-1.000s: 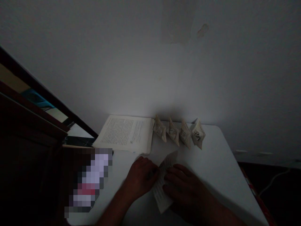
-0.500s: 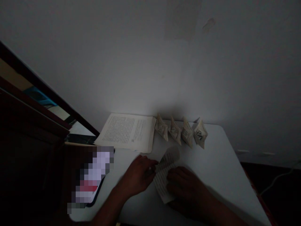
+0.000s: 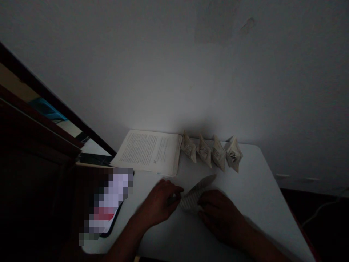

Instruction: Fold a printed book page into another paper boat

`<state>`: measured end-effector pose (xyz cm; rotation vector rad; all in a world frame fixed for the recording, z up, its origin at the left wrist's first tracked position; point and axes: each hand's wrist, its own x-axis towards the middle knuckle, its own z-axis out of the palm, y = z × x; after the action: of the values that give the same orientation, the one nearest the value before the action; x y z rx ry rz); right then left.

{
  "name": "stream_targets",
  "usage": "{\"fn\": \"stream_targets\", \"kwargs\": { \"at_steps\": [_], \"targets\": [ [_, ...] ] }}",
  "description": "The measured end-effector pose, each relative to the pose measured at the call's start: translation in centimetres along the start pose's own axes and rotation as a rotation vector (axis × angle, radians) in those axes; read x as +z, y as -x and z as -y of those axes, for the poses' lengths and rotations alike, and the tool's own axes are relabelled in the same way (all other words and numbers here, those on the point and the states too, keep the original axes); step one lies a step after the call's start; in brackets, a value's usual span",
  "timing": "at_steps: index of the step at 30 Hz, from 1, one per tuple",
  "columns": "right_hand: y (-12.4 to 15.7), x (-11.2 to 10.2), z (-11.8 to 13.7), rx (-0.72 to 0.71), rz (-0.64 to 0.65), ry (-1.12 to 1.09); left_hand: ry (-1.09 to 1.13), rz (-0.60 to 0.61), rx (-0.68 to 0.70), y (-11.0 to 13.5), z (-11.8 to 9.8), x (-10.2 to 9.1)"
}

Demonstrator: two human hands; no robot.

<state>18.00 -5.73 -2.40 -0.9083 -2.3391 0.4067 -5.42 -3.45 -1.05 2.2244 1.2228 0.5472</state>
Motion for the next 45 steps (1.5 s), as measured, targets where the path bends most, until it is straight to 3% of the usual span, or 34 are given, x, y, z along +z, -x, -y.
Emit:
{"fn": "stream_targets", "kwargs": {
  "at_steps": [9, 18, 29, 45],
  "targets": [
    [0.2, -0.2, -0.4, 0.016, 0.014, 0.003, -0.026, 0.017, 0.048, -0.3, -0.4, -0.3],
    [0.2, -0.6, -0.2, 0.063, -0.013, 0.011, -0.215, 0.08, 0.088, -0.8, -0.4, 0.0],
    [0.3, -0.7, -0.7, 0.116, -0.031, 0.047, -0.449, 0.037, 0.06, -0.7, -0.5, 2.0],
    [0.3, -0.6, -0.9, 0.355, 0.026, 0.197, -0.481, 0.007, 0.101, -1.4, -0.6, 1.9]
  ]
}}
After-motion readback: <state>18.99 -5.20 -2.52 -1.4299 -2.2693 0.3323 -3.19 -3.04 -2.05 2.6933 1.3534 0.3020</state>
